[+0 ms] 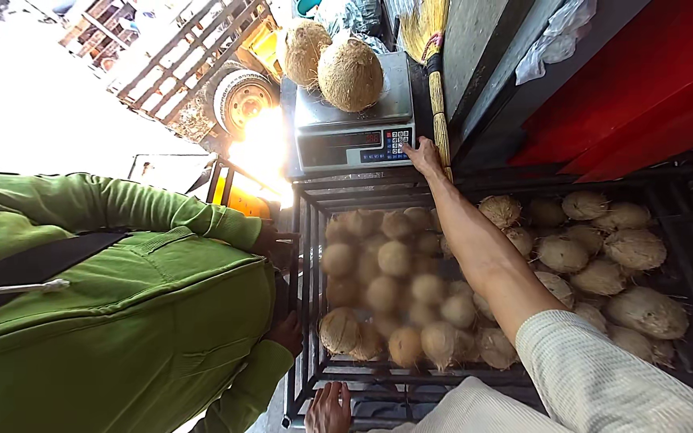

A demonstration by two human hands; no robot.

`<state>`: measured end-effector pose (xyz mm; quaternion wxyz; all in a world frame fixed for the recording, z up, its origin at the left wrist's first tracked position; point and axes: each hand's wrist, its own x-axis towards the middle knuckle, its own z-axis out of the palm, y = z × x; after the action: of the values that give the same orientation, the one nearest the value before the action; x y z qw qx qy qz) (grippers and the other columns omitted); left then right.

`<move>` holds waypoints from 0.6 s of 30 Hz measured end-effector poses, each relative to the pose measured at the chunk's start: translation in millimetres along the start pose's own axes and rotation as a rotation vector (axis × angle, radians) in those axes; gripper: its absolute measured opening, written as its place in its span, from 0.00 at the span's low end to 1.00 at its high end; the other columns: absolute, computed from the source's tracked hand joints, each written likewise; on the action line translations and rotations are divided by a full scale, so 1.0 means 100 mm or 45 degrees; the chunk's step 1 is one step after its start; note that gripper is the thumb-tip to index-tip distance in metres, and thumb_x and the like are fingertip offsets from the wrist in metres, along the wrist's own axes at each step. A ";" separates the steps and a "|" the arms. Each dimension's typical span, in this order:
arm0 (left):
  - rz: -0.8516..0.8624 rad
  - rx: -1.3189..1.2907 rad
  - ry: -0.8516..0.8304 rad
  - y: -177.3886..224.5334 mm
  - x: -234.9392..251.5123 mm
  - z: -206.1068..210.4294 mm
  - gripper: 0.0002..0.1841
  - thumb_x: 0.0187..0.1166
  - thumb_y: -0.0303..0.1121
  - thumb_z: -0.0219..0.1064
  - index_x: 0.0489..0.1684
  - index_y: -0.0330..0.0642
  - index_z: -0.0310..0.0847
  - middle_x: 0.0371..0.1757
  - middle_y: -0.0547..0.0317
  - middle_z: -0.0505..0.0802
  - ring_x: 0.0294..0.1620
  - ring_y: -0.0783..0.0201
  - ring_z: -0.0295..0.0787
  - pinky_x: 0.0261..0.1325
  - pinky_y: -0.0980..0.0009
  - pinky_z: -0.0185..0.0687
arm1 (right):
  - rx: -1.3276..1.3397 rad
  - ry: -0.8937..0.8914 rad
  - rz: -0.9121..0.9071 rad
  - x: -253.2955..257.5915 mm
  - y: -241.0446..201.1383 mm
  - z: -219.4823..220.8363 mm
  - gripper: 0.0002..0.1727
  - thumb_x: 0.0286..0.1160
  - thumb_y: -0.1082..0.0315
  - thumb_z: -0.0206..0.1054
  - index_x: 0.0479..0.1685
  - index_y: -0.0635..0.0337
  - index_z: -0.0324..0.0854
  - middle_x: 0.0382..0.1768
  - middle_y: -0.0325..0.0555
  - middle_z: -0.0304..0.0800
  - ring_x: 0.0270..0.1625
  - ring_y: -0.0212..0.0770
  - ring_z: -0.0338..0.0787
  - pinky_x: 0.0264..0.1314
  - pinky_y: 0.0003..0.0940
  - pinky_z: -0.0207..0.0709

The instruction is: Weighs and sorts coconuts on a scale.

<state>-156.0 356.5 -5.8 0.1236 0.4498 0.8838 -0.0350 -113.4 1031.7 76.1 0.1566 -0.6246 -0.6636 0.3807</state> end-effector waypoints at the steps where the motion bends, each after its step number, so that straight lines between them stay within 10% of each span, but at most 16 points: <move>1: -0.002 -0.002 -0.003 0.00 0.00 -0.01 0.26 0.83 0.55 0.48 0.31 0.54 0.93 0.34 0.63 0.96 0.40 0.59 0.94 0.41 0.56 0.87 | 0.007 0.006 0.005 0.00 -0.02 0.00 0.40 0.73 0.35 0.69 0.67 0.66 0.81 0.61 0.65 0.88 0.68 0.62 0.86 0.71 0.64 0.74; 7: 0.016 -0.005 0.054 -0.03 0.01 0.02 0.26 0.82 0.55 0.48 0.29 0.54 0.92 0.33 0.64 0.95 0.38 0.61 0.94 0.39 0.58 0.87 | 0.038 0.054 0.094 0.09 -0.19 0.02 0.52 0.65 0.26 0.68 0.74 0.66 0.75 0.66 0.65 0.84 0.72 0.61 0.82 0.74 0.62 0.72; 18: 0.000 -0.010 0.045 -0.02 -0.01 0.02 0.26 0.82 0.55 0.48 0.31 0.57 0.93 0.35 0.67 0.96 0.39 0.63 0.94 0.40 0.59 0.87 | -0.040 0.213 0.085 -0.17 -0.40 0.11 0.45 0.73 0.35 0.68 0.80 0.62 0.71 0.78 0.66 0.71 0.76 0.63 0.77 0.74 0.62 0.72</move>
<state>-156.9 354.6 -7.7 0.1098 0.4498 0.8861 -0.0235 -146.5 1014.7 101.0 0.1889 -0.6784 -0.6330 0.3217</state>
